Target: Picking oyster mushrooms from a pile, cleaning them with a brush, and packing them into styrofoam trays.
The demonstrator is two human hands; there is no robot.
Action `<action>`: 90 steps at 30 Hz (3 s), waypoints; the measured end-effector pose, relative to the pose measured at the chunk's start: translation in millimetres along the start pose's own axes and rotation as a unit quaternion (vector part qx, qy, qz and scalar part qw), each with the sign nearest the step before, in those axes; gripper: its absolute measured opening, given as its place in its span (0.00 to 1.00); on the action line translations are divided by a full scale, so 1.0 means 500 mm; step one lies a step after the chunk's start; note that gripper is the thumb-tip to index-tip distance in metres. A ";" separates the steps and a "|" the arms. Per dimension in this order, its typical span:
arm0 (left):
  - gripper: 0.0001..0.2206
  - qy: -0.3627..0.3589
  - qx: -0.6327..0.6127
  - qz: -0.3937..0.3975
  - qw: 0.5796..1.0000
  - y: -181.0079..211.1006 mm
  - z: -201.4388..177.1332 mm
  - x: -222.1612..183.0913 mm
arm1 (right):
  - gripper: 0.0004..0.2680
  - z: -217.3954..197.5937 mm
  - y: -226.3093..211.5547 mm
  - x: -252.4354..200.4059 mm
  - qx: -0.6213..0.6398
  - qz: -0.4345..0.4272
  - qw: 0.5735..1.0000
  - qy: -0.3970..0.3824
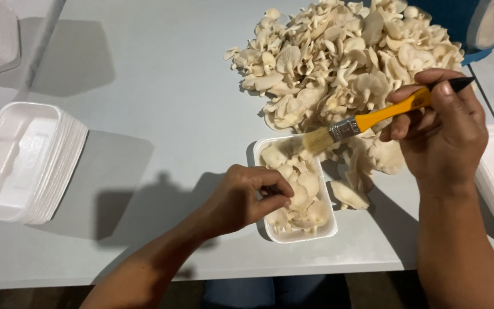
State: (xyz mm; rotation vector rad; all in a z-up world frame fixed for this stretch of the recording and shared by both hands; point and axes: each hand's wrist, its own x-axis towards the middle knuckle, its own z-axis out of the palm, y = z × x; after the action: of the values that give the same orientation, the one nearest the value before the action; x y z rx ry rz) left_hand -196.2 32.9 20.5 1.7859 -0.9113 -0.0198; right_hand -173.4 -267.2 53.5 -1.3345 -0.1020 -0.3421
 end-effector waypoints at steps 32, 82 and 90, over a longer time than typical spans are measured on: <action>0.05 -0.092 0.097 0.024 0.991 -0.019 -0.032 -0.021 | 0.08 0.019 0.003 -0.010 -0.065 0.059 0.995 -0.045; 0.05 0.085 0.212 0.059 0.972 -0.045 -0.025 0.004 | 0.07 0.063 0.069 -0.028 -0.084 0.111 0.974 -0.180; 0.05 0.086 0.237 -0.087 0.964 -0.112 -0.042 0.001 | 0.06 0.041 0.043 -0.016 0.060 0.105 0.974 -0.189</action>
State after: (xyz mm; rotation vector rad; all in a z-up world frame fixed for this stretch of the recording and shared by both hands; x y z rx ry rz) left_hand -155.1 56.3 -16.0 2.2673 -0.6663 0.2572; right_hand -172.3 -241.7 36.2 -1.2631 -0.2938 0.1001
